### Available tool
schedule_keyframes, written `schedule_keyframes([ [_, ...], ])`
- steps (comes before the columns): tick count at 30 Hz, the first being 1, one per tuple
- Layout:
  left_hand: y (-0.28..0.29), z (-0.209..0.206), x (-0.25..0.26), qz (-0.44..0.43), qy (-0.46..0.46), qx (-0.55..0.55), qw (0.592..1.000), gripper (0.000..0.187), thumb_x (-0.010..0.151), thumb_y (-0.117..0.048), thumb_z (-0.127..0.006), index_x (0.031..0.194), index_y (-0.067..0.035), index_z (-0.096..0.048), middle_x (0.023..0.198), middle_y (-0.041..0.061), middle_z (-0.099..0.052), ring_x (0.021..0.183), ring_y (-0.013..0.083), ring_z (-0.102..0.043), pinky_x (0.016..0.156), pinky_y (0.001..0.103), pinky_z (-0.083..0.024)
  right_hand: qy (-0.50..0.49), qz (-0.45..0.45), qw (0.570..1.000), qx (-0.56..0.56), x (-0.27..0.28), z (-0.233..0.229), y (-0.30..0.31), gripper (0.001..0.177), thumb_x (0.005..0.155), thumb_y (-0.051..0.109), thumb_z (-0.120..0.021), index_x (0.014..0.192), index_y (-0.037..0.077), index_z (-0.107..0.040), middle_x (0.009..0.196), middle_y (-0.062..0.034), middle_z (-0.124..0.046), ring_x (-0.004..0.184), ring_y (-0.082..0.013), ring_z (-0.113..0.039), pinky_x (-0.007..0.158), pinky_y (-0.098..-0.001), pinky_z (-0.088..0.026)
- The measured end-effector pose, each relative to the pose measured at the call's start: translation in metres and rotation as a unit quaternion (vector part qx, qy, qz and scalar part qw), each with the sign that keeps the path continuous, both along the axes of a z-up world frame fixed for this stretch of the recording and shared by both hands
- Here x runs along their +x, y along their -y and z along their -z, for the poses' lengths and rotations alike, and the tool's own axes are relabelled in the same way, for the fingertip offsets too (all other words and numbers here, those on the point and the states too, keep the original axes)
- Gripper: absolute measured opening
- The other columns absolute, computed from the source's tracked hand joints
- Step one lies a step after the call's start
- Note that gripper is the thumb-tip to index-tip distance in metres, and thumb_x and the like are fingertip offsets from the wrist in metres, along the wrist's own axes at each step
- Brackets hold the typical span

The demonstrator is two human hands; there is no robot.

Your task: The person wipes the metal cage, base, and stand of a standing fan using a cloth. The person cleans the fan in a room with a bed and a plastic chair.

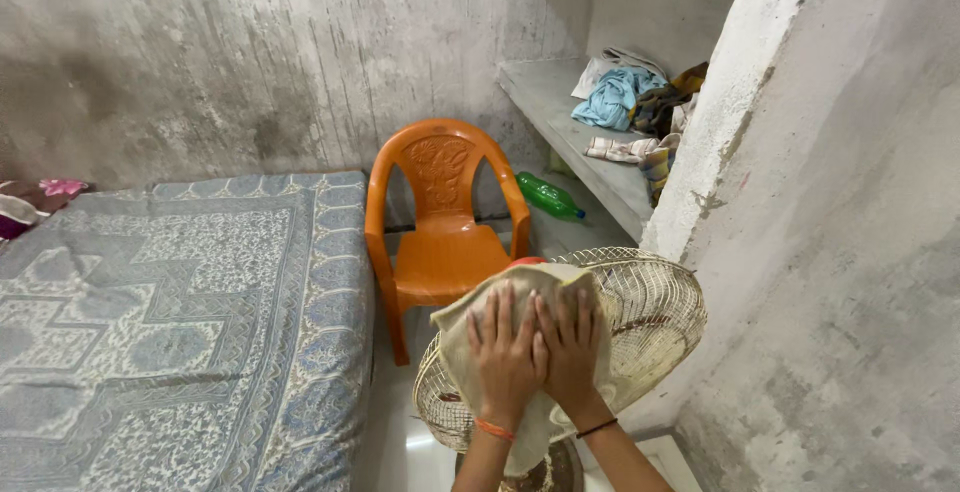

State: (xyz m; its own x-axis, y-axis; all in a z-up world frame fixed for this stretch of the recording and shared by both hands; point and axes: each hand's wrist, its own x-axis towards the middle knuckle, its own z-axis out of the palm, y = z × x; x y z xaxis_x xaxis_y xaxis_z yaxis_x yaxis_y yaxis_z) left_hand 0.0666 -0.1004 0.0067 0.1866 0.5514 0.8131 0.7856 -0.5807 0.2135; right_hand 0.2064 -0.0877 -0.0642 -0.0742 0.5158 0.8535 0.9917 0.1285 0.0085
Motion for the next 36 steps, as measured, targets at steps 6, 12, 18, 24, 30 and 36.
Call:
schedule_keyframes([
  [6, 0.025, 0.127, 0.013, -0.075, -0.055, 0.139, 0.986, 0.048, 0.102, -0.048, -0.040, 0.147, -0.036, -0.050, 0.157, 0.005, -0.039, 0.143, 0.0324, -0.036, 0.111, 0.072, -0.010, -0.006, 0.006, 0.996, -0.090, 0.004, 0.080, 0.041, 0.063, 0.100, 0.036, -0.039, 0.144, -0.009, -0.035, 0.152, -0.0405, -0.030, 0.146, -0.0574, -0.017, 0.120, -0.0704, -0.011],
  [12, 0.023, 0.131, 0.045, 0.097, -0.068, -0.018, 0.993, 0.036, 0.103, -0.030, -0.058, 0.138, -0.023, -0.061, 0.142, 0.002, -0.056, 0.130, 0.0192, -0.052, 0.110, 0.048, -0.037, -0.033, 0.008, 0.987, -0.158, 0.029, 0.092, 0.066, 0.062, 0.100, 0.032, -0.042, 0.142, -0.013, -0.041, 0.145, -0.0420, -0.037, 0.143, -0.0600, -0.025, 0.117, -0.0734, -0.012],
  [18, 0.019, 0.001, 0.083, 0.131, 0.012, -0.015, 0.991, 0.056, 0.092, -0.023, -0.057, 0.148, -0.018, -0.058, 0.157, 0.009, -0.051, 0.146, 0.0218, -0.048, 0.114, 0.045, -0.039, -0.081, -0.040, 0.996, 0.014, 0.097, 0.007, 0.013, 0.065, 0.107, 0.033, -0.033, 0.154, -0.011, -0.026, 0.157, -0.0407, -0.025, 0.153, -0.0544, -0.012, 0.126, -0.0661, -0.008],
  [24, 0.031, 0.044, 0.084, -0.009, -0.074, 0.113, 0.991, 0.048, 0.098, -0.033, -0.056, 0.145, -0.021, -0.055, 0.148, 0.007, -0.046, 0.134, 0.0258, -0.043, 0.107, 0.048, -0.037, -0.042, -0.015, 0.998, 0.033, 0.090, 0.085, 0.021, 0.067, 0.111, 0.035, -0.039, 0.154, -0.010, -0.016, 0.161, -0.0399, -0.024, 0.155, -0.0492, -0.016, 0.131, -0.0593, -0.016],
  [30, 0.049, 0.137, 0.061, 0.031, -0.098, -0.024, 0.994, 0.033, 0.099, -0.030, -0.062, 0.131, -0.021, -0.065, 0.122, 0.000, -0.061, 0.104, 0.0160, -0.057, 0.087, 0.039, -0.048, -0.072, -0.056, 0.969, -0.229, 0.090, 0.169, 0.068, 0.037, 0.098, 0.032, -0.046, 0.118, 0.003, -0.054, 0.119, -0.0254, -0.055, 0.118, -0.0443, -0.049, 0.105, -0.0604, -0.035],
  [36, 0.052, 0.060, 0.073, 0.105, 0.101, -0.063, 0.987, 0.020, 0.100, -0.028, -0.068, 0.117, -0.022, -0.076, 0.096, -0.007, -0.076, 0.075, 0.0062, -0.070, 0.067, 0.031, -0.059, -0.141, -0.087, 0.981, -0.100, 0.100, 0.086, 0.031, 0.074, 0.103, 0.058, -0.035, 0.143, -0.003, -0.042, 0.149, -0.0367, -0.035, 0.152, -0.0552, -0.015, 0.122, -0.0721, 0.000],
])
